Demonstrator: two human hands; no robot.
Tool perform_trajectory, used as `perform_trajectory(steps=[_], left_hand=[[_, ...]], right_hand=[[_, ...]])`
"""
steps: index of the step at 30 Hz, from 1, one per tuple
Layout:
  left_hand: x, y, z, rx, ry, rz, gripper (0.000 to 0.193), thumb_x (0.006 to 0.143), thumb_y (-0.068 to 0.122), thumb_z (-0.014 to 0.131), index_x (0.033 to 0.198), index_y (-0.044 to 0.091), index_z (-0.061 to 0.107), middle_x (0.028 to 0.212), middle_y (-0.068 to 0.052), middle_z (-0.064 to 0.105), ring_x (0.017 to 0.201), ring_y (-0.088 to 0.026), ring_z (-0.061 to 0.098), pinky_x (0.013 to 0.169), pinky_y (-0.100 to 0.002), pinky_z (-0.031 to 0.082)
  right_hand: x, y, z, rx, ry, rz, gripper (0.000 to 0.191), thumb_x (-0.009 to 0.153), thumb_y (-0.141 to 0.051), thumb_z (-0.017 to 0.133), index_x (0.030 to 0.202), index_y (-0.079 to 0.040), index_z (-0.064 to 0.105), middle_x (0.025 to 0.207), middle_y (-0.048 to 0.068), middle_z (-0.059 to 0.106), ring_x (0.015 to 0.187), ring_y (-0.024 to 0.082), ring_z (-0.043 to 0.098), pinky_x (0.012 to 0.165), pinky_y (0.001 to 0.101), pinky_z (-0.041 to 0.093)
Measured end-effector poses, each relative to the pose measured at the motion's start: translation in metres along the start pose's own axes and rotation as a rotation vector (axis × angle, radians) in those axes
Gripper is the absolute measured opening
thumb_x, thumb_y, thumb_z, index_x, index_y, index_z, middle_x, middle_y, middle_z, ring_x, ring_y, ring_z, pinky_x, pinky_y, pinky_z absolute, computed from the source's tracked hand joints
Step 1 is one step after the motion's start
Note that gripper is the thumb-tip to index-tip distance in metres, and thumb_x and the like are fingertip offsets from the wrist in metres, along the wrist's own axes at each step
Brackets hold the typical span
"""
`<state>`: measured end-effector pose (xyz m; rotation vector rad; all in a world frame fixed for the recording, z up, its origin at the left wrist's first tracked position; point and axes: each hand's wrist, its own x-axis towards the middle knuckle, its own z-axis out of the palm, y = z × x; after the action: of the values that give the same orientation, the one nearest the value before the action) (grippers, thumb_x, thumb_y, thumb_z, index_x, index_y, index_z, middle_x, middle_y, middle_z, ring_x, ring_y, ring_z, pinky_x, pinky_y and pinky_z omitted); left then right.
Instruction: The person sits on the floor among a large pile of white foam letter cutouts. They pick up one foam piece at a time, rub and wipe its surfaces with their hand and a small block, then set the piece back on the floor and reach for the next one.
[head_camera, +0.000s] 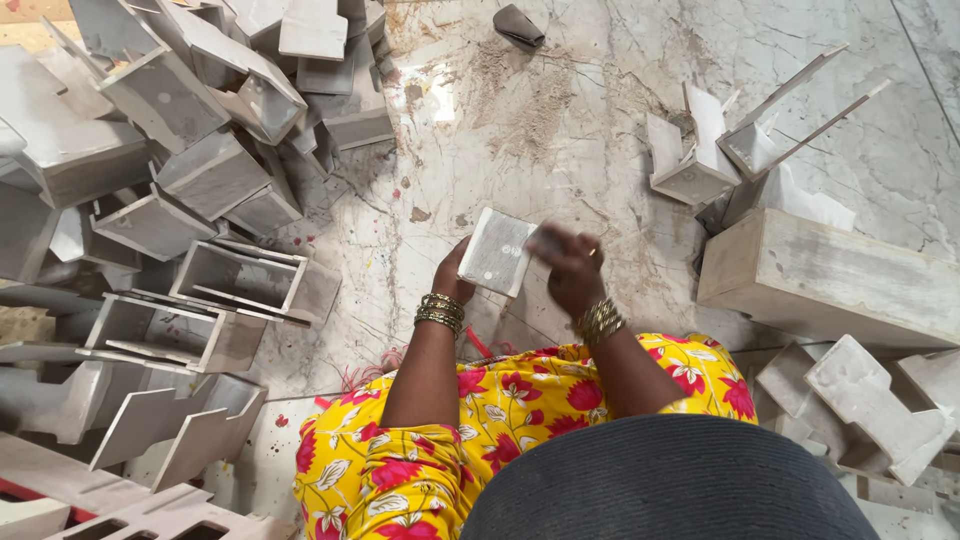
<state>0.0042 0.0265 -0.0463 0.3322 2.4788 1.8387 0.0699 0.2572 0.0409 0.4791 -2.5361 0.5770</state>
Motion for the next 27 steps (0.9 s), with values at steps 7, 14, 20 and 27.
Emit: perform_trajectory(steps=[7,14,20,27], left_hand=[[-0.0004,-0.0031,0.0049,-0.234,0.009,0.098,0.037,0.105,0.018,0.051,0.138,0.004,0.059,0.132,-0.014,0.068,0.121,-0.019,0.064,0.104,-0.031,0.050],[0.0011,-0.0049,0.0072,-0.335,0.009,-0.059,0.039,0.101,0.015,0.055,0.138,0.002,0.060,0.128,-0.012,0.069,0.116,-0.018,0.064,0.098,-0.030,0.050],[0.0087,-0.0070,0.0099,-0.363,-0.051,-0.002,0.036,0.102,0.009,0.054,0.137,0.003,0.061,0.126,-0.011,0.070,0.114,-0.019,0.065,0.098,-0.031,0.052],[0.0003,0.0025,0.0060,-0.040,-0.006,0.026,0.039,0.101,0.014,0.054,0.137,0.002,0.060,0.128,-0.012,0.070,0.117,-0.019,0.066,0.099,-0.030,0.051]], right_hand=[[-0.0040,0.0003,0.0020,0.059,-0.032,0.017,0.067,0.073,0.008,0.057,0.125,-0.031,0.075,0.147,0.002,0.057,0.132,0.018,0.054,0.114,0.0416,0.026],[0.0012,0.0055,0.0034,-0.075,-0.040,0.156,0.069,0.075,0.010,0.056,0.126,-0.033,0.075,0.151,0.003,0.056,0.134,0.021,0.048,0.114,0.0414,0.027],[0.0021,0.0083,0.0007,-0.030,-0.001,0.200,0.068,0.075,0.006,0.058,0.128,-0.032,0.073,0.153,0.008,0.049,0.137,0.026,0.045,0.117,0.0455,0.023],[0.0032,0.0050,0.0045,-0.135,-0.088,0.154,0.071,0.077,0.005,0.058,0.133,-0.034,0.071,0.158,0.012,0.046,0.138,0.029,0.041,0.113,0.0442,0.024]])
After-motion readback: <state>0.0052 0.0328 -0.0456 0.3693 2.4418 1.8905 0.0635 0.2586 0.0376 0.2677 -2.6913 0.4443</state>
